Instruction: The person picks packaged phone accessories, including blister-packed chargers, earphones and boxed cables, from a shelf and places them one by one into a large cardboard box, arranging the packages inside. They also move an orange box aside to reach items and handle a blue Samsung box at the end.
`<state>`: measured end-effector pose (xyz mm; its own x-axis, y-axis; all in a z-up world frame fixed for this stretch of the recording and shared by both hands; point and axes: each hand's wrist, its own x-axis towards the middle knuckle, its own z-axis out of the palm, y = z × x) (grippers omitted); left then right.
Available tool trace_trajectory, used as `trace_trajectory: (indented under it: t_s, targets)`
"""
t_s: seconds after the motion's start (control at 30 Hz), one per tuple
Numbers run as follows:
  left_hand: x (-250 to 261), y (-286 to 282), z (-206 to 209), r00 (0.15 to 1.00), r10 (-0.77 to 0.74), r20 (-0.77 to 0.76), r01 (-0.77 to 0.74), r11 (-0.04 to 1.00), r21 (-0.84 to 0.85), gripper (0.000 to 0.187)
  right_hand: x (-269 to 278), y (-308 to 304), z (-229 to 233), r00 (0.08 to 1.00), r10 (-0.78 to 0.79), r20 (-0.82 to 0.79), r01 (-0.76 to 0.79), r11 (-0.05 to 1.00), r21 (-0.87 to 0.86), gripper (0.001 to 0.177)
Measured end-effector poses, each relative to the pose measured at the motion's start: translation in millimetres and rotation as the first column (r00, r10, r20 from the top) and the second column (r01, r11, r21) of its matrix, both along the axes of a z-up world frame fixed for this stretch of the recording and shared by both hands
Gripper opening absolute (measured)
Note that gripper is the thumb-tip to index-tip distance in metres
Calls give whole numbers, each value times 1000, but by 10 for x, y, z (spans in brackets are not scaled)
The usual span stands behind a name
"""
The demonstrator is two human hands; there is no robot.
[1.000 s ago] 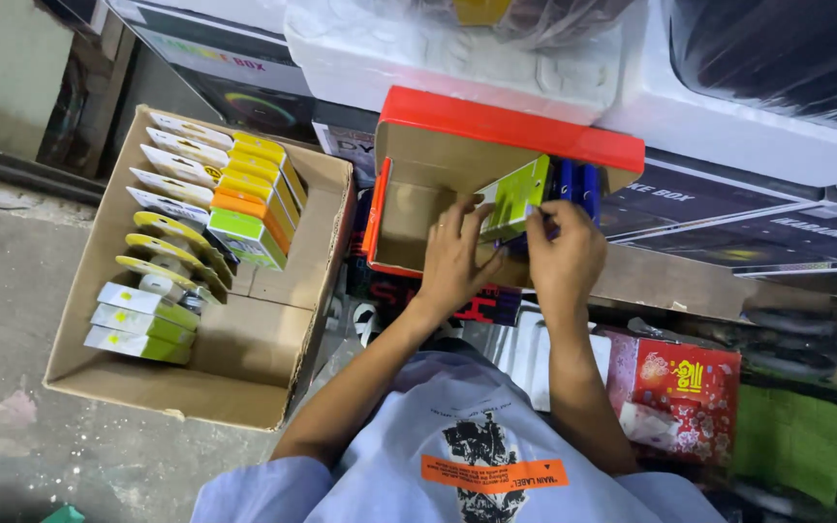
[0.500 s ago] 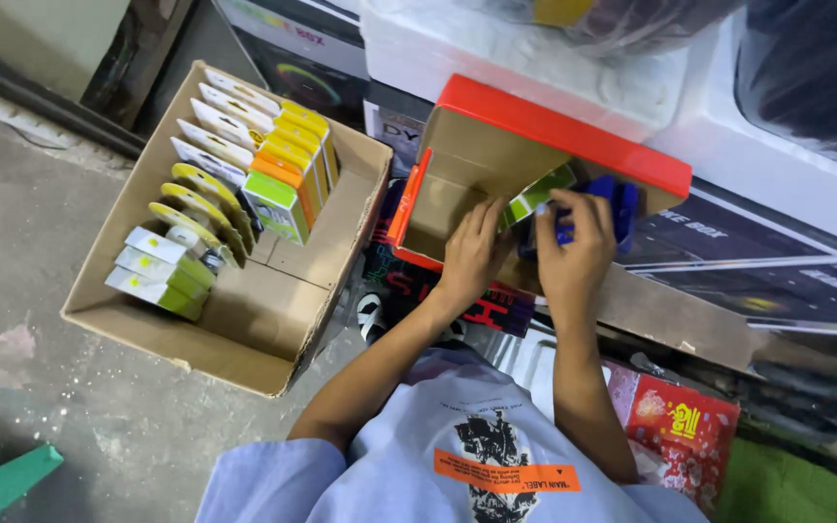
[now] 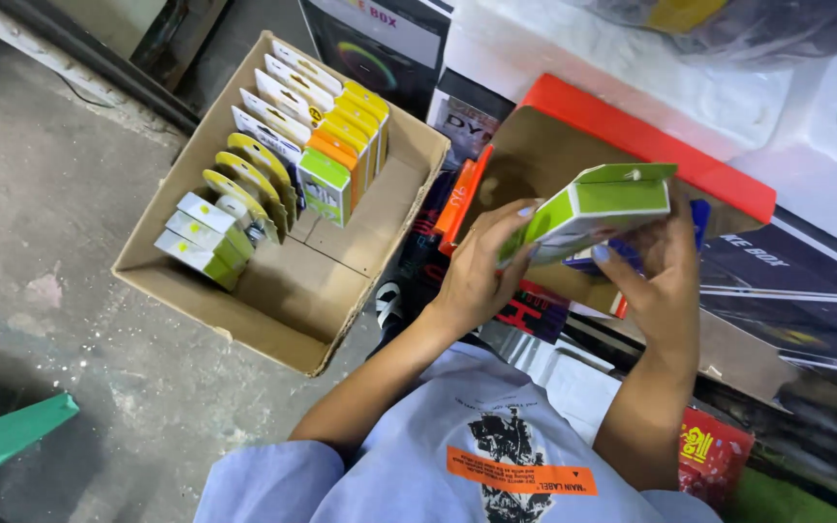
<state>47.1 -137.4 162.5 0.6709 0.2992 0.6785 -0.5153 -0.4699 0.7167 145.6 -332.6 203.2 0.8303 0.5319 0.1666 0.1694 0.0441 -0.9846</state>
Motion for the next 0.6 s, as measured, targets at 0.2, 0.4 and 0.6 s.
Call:
trace_trajectory:
  t_s: [0.2, 0.4, 0.6]
  targets:
    - [-296, 577, 10, 997, 46, -63, -51, 996, -74, 49, -124, 429, 94, 991, 106, 80, -91, 981, -173, 50]
    - [-750, 1289, -257, 944, 170, -284, -207, 973, -105, 61, -478, 1561, -190, 976, 211, 62, -197, 964, -179, 44]
    - [-913, 1632, -964, 751, 489, -444, -444, 871, 209, 102, -649, 2395, -1315, 976, 172, 131, -139, 964, -228, 39]
